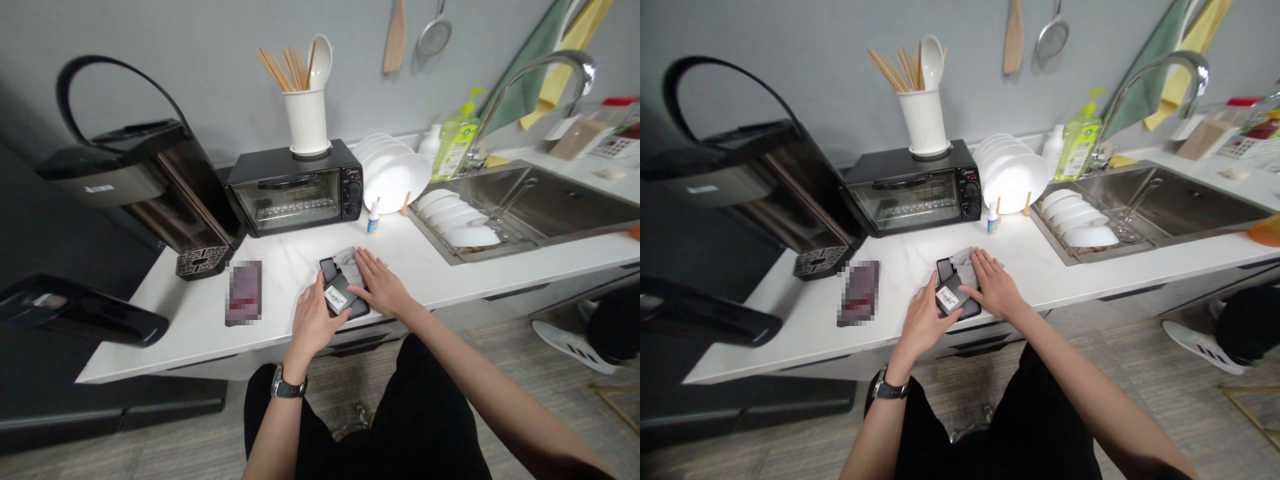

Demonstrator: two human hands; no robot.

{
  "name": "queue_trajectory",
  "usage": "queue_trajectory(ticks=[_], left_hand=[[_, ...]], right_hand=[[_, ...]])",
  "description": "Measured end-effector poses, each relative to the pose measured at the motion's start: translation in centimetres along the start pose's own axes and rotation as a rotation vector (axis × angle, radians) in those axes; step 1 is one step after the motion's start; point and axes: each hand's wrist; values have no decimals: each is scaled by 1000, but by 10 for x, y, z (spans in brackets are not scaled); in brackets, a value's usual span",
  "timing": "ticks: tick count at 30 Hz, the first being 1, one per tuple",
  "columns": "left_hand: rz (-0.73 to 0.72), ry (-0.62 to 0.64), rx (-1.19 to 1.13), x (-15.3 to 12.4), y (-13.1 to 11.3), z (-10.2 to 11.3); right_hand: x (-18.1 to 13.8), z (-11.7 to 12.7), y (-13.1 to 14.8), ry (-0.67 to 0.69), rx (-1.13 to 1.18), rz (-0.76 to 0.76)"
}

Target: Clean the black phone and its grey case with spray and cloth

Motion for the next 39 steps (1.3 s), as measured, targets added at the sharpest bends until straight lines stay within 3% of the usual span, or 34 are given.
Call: queue_trajectory(ticks=[5,9,10,14,16,19,20,23,25,29,30,34,35,39], left_hand=[[-24,2,-19,0,1,0],[-13,-3,-16,1,0,0],[-10,0,-13,1,1,-1],[-35,18,9,1,3,-1],[-40,13,14,1,3,0],[-24,2,1,1,3,0],[-20,3,-2,1,3,0],[-19,12,0,1,2,0],[-20,9,0,1,2,0],[-11,-14,-13,2,0,0],[-12,-16,-13,2,0,0],[-18,6,-13,1,1,1],[-21,7,-14,1,1,0],[-19,-17,-9,1,3,-1]], right_hand=[[-7,3,-1,46,61,267],[-7,6,-4,5,10,19],[-8,6,-1,2,12,18],[-10,6,12,65,101,285],[-7,6,8,71,87,223],[-3,6,-3,21,12,-18],[-3,6,-2,10,6,-20],[-8,8,6,41,69,214],[-10,9,8,63,96,283],[-5,8,2,15,23,50],[-4,8,3,9,21,48],[-6,8,13,65,129,314],[-6,9,12,74,137,322],[0,10,0,21,41,14]])
Point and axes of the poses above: each hand's wrist, its own x-axis towards the middle knuckle, its own z-axis out of the back of the hand, y = z × x, and after that the axes turned 9 degrees about -x, right-handed
